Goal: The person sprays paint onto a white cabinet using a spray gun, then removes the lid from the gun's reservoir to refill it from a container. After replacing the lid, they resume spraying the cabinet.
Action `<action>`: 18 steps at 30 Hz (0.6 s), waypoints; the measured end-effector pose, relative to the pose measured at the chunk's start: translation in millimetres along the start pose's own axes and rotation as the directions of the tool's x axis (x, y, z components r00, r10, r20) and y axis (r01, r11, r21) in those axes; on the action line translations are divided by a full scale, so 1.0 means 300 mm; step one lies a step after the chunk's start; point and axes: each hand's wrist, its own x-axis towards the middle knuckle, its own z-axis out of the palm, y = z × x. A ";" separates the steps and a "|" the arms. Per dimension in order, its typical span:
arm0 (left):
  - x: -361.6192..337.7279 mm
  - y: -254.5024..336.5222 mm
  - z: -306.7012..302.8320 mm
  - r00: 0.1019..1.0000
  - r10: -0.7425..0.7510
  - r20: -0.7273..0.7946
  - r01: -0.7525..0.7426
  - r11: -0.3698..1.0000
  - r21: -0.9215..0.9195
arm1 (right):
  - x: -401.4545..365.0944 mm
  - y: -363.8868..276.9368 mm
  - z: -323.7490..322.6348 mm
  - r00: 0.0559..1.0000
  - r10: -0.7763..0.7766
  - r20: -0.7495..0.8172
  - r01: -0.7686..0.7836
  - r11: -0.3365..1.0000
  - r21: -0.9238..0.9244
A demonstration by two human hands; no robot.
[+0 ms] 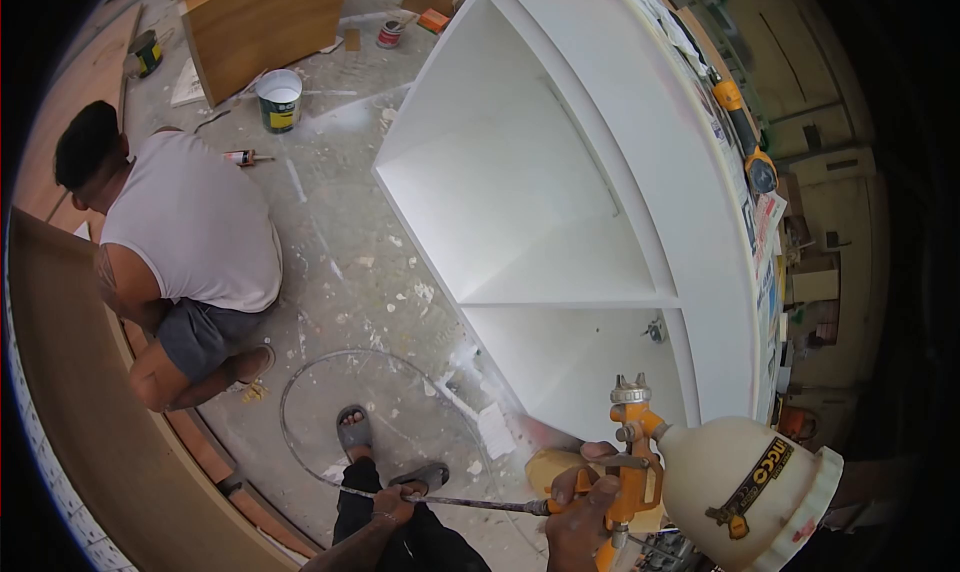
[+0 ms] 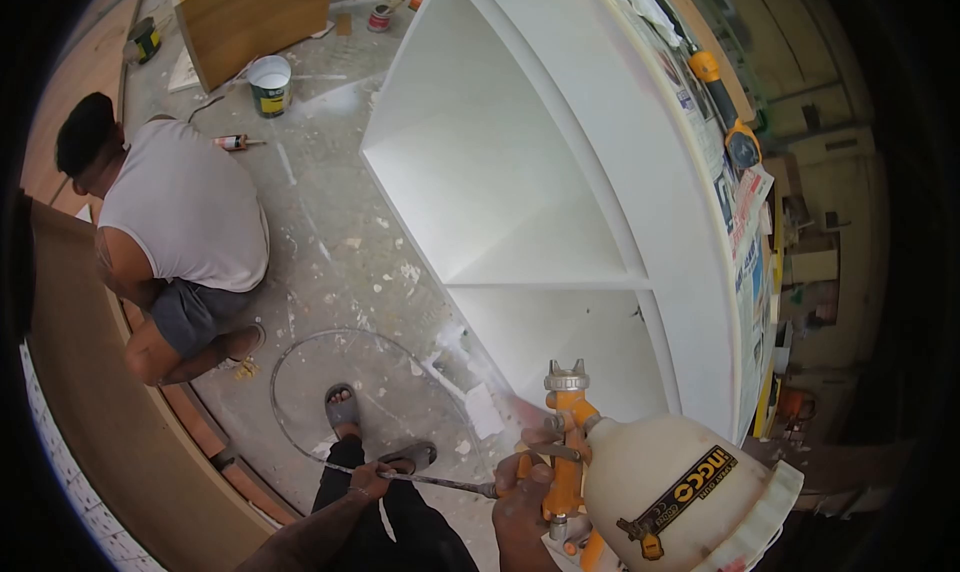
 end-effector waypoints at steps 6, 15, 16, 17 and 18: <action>0.017 -0.006 0.006 1.000 0.005 -0.010 -0.005 1.000 0.008 | 0.008 0.020 0.006 0.993 0.059 0.101 -0.056 0.998 -0.036; 0.056 0.009 -0.002 0.997 -0.003 -0.073 0.002 1.000 -0.015 | 0.045 0.018 0.059 1.000 0.029 -0.009 -0.028 0.993 0.115; 0.056 0.011 -0.005 0.998 -0.005 -0.067 0.005 1.000 -0.005 | 0.045 0.001 0.076 0.999 0.022 -0.031 -0.018 0.994 0.111; 0.056 0.014 -0.008 0.998 -0.007 -0.060 0.008 1.000 0.005 | 0.046 -0.008 0.085 0.998 0.016 -0.054 -0.010 0.994 0.108; 0.056 0.013 -0.007 0.998 -0.007 -0.061 0.007 1.000 0.006 | 0.046 -0.005 0.084 0.998 0.015 -0.054 -0.009 0.994 0.109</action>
